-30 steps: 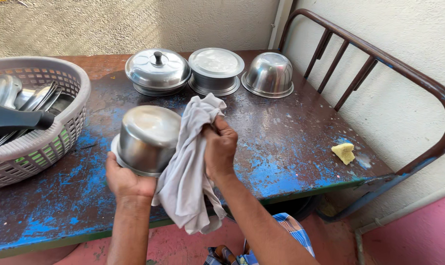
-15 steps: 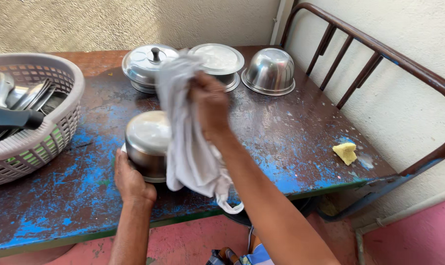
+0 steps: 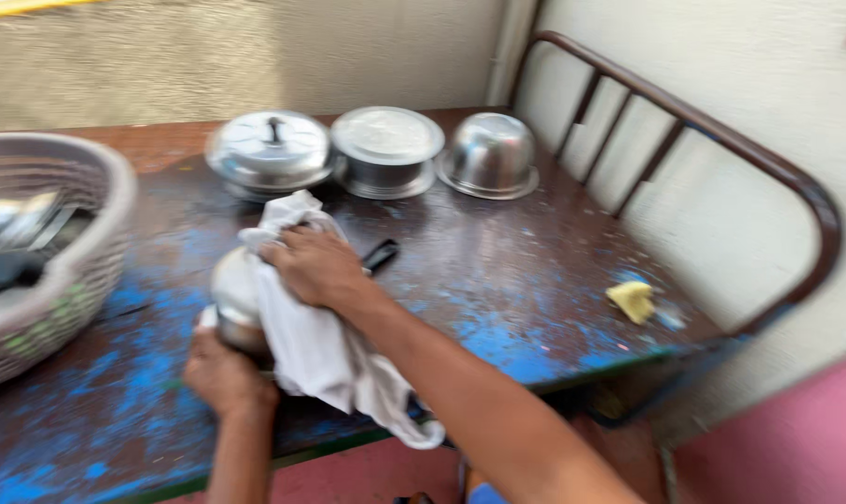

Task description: The person wipes stainless steel pots, pans, and lids using a cloth.

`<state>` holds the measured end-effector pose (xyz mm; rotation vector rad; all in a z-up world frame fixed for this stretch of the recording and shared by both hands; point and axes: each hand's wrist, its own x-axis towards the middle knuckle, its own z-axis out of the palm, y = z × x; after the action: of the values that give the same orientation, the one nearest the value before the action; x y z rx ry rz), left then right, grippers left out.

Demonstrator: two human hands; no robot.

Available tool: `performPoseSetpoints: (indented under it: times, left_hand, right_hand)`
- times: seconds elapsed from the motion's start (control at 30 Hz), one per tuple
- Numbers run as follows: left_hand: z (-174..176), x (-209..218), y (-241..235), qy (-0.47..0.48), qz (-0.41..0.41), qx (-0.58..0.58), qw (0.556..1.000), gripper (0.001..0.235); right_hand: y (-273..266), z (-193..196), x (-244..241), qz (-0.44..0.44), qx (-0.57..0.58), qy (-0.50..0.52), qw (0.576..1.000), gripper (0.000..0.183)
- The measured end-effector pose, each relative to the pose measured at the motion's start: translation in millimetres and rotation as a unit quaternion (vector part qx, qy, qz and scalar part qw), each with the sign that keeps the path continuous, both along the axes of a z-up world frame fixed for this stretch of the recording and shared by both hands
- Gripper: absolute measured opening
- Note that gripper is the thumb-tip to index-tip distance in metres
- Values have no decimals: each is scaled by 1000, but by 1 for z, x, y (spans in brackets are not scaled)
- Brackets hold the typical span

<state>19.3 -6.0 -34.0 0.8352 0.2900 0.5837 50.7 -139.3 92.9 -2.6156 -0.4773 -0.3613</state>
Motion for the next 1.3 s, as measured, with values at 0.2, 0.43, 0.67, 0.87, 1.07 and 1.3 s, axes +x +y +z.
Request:
performPoseSetpoints:
  times: [0.2,0.43,0.67,0.87,1.07,1.3]
  left_hand:
    - [-30,19,24,-149,-94,4,984,38]
    - [-2,1,8,-60,-4,31,998,43]
    - [-12,9,9,-79,-2,82,994,36]
    - [-38,20,17,-116,-10,172,978,35]
    - [3,-4,8,-39,48,153,986,35]
    - [19,-12,-3,-68,-14,15,998,38]
  right_hand:
    - [27,-42,-6,100,-110,-181,972,48]
    - [-16,-45,5,16,-12,-71,997,53]
    - [27,-4,46,45,-18,-18,999,44]
    - [61,-3,-87,107,-18,-163,981,30]
    - [-23,-47,-27,-64,177,-5,982,41]
    - [26,7,39,74,-57,-133,987,38]
